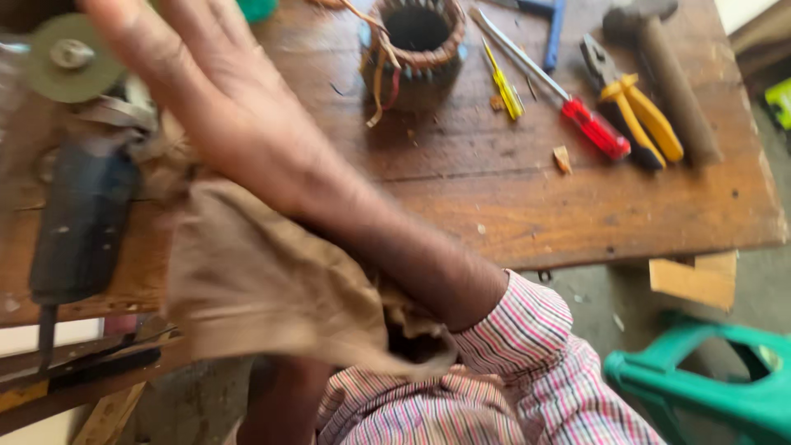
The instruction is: The person uses a yellow screwdriver to pry and scrape old insulation and windings from the slots of a motor stator, rotating the stator to work around its rim. They then pull out the freed copper winding wires and handle yellow and black lead wires, untangling and positioning them near the stator.
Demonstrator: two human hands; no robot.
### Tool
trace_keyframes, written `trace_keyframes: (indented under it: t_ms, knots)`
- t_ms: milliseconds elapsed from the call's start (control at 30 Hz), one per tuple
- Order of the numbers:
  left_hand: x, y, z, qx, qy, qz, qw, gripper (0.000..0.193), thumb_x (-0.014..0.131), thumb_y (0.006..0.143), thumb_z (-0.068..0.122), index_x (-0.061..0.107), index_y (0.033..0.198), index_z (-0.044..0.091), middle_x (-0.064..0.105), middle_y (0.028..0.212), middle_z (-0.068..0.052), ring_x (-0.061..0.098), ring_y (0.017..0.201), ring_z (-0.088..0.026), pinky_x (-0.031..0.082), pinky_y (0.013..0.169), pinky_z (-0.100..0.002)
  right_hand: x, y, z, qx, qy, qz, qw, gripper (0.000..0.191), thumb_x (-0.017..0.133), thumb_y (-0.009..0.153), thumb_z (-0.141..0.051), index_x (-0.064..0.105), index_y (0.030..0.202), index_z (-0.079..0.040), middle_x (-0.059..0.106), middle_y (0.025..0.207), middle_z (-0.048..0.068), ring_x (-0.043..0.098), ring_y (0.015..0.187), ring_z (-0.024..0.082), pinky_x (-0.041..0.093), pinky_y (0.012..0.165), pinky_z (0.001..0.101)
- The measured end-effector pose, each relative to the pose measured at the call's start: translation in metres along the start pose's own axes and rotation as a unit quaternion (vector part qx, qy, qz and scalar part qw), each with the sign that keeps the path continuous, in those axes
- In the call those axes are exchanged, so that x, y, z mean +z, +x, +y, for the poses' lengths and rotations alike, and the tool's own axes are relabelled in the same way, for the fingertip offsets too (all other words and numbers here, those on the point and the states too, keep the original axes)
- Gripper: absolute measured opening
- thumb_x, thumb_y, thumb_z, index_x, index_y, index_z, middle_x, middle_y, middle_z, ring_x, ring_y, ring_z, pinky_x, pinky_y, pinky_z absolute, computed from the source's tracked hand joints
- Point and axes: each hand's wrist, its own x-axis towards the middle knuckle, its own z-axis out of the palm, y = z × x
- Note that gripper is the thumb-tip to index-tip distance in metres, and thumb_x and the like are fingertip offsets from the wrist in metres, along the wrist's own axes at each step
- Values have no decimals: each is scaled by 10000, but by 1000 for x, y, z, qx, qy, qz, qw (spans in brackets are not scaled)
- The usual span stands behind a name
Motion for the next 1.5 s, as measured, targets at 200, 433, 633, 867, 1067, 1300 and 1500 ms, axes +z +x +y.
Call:
trace_keyframes:
  t_ms: [200, 433, 633, 867, 1067, 1300, 1500]
  knots:
    - [-13, 9, -12, 30, 49, 10, 998, 331, 690, 921, 169, 628, 1224, 53, 604, 1252, -112, 598, 1168, -249, 501, 992, -363, 12, -96, 8, -124, 89, 24, 988, 614, 580, 1040, -460, 355, 1591, -309, 203, 1737, 133, 132, 1625, 413, 188, 1308, 551]
    - [-17, 24, -9, 94, 117, 34, 988, 297, 723, 896, 155, 668, 1170, 57, 645, 1186, -104, 634, 1110, -246, 518, 954, -352, 15, -253, 38, -96, 272, -300, 909, 510, 592, 1081, -329, 404, 1555, -314, 299, 1722, 98, 248, 1634, 397, 296, 1315, 540]
    - [-28, 21, -4, 309, 228, 69, 921, 267, 751, 874, 143, 702, 1124, 61, 681, 1130, -98, 664, 1060, -243, 533, 921, -343, -5, -345, 136, 251, 58, -278, 925, 335, 665, 887, -226, 687, 1198, -103, 700, 1265, 156, 639, 1192, 337, 470, 1005, 447]
    - [18, -113, -52, -20, 191, -357, 914, 234, 785, 849, 129, 742, 1070, 66, 722, 1064, -91, 700, 1001, -240, 549, 882, -332, 32, -362, 217, 240, -188, -237, 922, 282, 626, 909, -251, 711, 1121, -87, 694, 1185, 164, 621, 1170, 363, 424, 1064, 545]
    - [11, -146, -152, -576, -4, -186, 796, 220, 686, 928, 162, 702, 1133, 82, 697, 1057, -71, 642, 922, -219, 504, 748, -350, 57, -321, 239, 106, -220, -94, 965, 372, 622, 868, -230, 707, 1190, -65, 696, 1215, 192, 614, 1153, 421, 443, 1009, 560]
    - [13, -105, -206, -636, -177, -30, 751, 368, 360, 1030, 233, 536, 1330, 116, 656, 1317, -131, 659, 1136, -298, 517, 816, -463, 57, -320, 220, 190, -281, -179, 923, 365, 609, 865, -239, 725, 1179, -95, 710, 1203, 174, 640, 1123, 385, 482, 979, 546]
    - [26, -94, -217, -616, -197, -92, 757, 412, 414, 1051, 317, 495, 1420, 154, 570, 1438, -99, 533, 1303, -302, 481, 986, -523, 51, -337, 206, 261, -181, -207, 925, 363, 702, 834, -344, 729, 1091, -89, 721, 1100, 195, 659, 1072, 375, 469, 984, 558]
